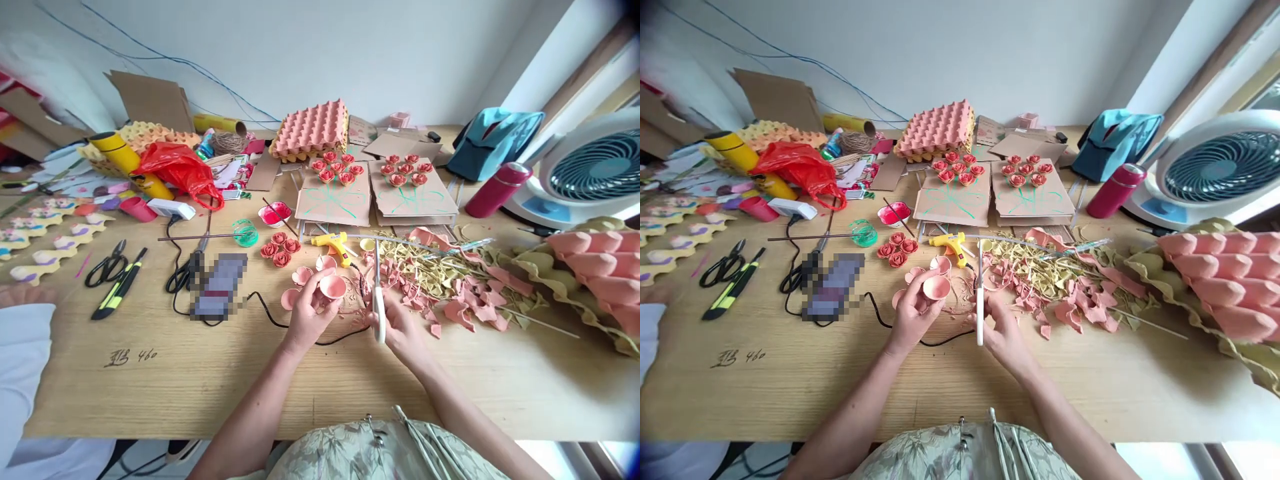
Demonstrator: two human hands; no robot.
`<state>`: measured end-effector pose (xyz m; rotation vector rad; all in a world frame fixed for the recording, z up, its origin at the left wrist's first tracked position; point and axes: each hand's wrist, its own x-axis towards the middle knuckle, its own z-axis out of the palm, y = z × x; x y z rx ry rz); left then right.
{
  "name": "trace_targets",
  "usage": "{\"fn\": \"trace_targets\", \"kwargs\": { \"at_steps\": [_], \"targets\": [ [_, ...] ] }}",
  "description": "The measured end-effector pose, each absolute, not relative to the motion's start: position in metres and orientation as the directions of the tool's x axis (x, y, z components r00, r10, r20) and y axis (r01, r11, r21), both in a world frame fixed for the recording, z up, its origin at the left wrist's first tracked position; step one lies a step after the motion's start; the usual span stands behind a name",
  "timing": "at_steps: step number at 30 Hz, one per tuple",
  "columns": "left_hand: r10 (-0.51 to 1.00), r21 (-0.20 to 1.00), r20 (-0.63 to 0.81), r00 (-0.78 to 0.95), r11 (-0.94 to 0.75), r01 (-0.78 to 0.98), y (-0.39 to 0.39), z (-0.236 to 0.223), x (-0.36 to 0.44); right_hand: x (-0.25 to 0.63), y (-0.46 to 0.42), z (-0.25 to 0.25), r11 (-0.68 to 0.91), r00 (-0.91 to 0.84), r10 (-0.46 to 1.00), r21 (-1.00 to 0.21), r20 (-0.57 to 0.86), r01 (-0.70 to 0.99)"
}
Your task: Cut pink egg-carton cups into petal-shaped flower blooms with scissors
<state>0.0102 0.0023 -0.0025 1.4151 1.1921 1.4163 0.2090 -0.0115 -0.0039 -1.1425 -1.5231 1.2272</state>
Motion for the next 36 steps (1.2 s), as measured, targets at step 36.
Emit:
{"fn": "trace_targets", "kwargs": {
  "at_steps": [36],
  "targets": [
    [0.985,0.812,-0.153,0.078,0.170,-0.558,0.001,-0.011,0.007,0.196,0.002,0.007,0.231,-0.249,0.956,-0.923,0.156,0.307]
  ]
}}
